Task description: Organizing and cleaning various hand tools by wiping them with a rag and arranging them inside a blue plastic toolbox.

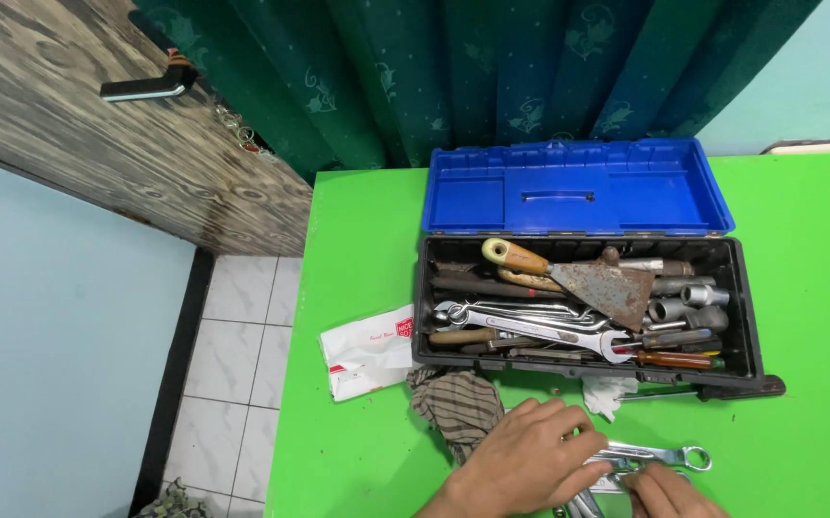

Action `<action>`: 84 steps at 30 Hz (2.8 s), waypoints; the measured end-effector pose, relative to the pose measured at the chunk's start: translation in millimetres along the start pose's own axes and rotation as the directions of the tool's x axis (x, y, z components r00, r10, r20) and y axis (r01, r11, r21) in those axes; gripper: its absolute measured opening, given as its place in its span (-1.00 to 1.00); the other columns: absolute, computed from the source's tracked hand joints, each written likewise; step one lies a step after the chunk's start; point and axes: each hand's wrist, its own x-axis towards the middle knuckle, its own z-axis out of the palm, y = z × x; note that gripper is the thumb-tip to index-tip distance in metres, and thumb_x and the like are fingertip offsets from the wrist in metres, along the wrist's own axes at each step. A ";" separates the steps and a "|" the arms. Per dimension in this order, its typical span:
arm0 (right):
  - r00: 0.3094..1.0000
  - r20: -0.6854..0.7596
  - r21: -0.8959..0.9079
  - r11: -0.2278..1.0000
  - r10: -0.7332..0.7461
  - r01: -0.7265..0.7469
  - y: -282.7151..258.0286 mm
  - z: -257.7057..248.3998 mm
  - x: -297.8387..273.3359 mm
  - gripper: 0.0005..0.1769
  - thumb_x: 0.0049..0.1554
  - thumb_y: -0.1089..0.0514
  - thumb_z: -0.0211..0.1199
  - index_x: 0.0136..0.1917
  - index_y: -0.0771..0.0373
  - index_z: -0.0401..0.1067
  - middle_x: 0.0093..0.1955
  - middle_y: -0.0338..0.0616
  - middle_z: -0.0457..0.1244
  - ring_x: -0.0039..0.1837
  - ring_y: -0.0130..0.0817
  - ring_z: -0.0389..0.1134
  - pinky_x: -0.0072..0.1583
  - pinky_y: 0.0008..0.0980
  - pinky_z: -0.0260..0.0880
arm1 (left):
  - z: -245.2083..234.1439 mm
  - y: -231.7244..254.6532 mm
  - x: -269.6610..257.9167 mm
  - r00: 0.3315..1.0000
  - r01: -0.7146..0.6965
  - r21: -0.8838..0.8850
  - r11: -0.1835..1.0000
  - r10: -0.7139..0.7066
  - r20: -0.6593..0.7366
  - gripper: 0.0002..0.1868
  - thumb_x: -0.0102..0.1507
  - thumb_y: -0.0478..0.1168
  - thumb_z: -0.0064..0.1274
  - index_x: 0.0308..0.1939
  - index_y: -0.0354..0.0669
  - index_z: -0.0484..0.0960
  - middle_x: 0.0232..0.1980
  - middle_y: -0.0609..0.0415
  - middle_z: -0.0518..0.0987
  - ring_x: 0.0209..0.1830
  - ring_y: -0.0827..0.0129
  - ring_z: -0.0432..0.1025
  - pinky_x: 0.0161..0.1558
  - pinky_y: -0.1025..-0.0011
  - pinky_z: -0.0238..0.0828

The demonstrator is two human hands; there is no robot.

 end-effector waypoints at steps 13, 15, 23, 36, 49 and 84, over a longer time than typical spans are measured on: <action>0.941 0.197 0.033 0.961 -0.274 0.273 31.6 -37.3 252.0 -0.80 0.11 0.31 0.20 0.03 0.22 0.34 -0.11 -0.09 0.28 -0.12 -0.05 0.33 -0.14 -0.05 0.37 | -62.6 -113.8 28.2 0.928 0.358 -0.082 0.930 -0.364 -0.082 -0.74 0.45 -0.16 -0.12 -0.16 -0.27 0.59 -0.21 -0.07 0.61 -0.29 0.05 0.49 -0.26 0.11 0.32; 0.944 0.174 0.059 0.960 -0.280 0.274 32.9 -35.9 251.8 -0.84 0.16 0.26 0.18 0.05 0.22 0.38 -0.12 -0.11 0.30 -0.13 -0.04 0.35 -0.15 -0.04 0.39 | -58.6 -121.4 25.6 0.908 0.414 0.004 0.910 -0.412 -0.072 -0.74 0.45 -0.16 -0.11 -0.17 -0.24 0.60 -0.26 -0.03 0.59 -0.34 0.06 0.47 -0.22 0.11 0.33; 0.928 0.107 0.252 0.913 -0.357 0.322 26.6 -40.9 155.1 -0.83 0.10 0.19 0.35 -0.02 0.13 0.47 -0.12 -0.25 0.38 -0.17 -0.41 0.42 -0.13 -0.47 0.61 | -48.2 -99.8 20.0 0.873 0.488 0.296 0.821 -0.454 -0.179 -0.72 0.41 -0.20 -0.04 0.12 -0.28 0.61 -0.07 -0.08 0.50 -0.15 0.04 0.46 -0.16 0.07 0.39; 0.831 0.549 -0.199 0.951 -0.093 0.238 37.6 31.7 28.6 0.21 -0.03 -0.71 0.16 0.59 0.04 -0.07 0.44 -0.11 0.07 0.40 -0.12 0.14 0.33 0.01 0.21 | 84.7 -4.3 -54.0 0.968 0.108 0.243 0.964 -0.158 0.196 0.04 -0.07 0.01 0.38 0.41 -0.36 0.34 0.30 -0.32 0.37 0.34 -0.15 0.22 0.32 -0.08 0.10; 0.920 0.301 0.032 0.967 -0.249 0.252 41.1 9.4 51.9 -0.41 0.09 -0.20 0.32 0.26 0.17 0.37 0.20 -0.07 0.27 0.18 -0.14 0.33 0.10 -0.14 0.43 | 65.7 -10.2 -41.6 0.998 0.046 0.381 0.924 -0.057 0.017 -0.61 0.34 -0.37 -0.01 0.26 -0.36 0.53 0.01 -0.12 0.54 -0.04 0.07 0.37 0.08 0.10 0.31; 0.969 0.245 -0.213 0.977 0.025 0.029 32.0 55.6 3.1 -0.61 0.10 0.23 0.21 0.22 0.19 0.31 0.03 -0.09 0.23 -0.19 -0.29 0.36 -0.19 -0.24 0.48 | 85.2 -31.8 -48.3 0.990 -0.013 0.183 0.983 -0.013 0.142 -0.72 0.46 -0.21 -0.01 0.14 -0.35 0.45 -0.09 -0.15 0.40 -0.07 0.01 0.27 0.09 -0.03 0.27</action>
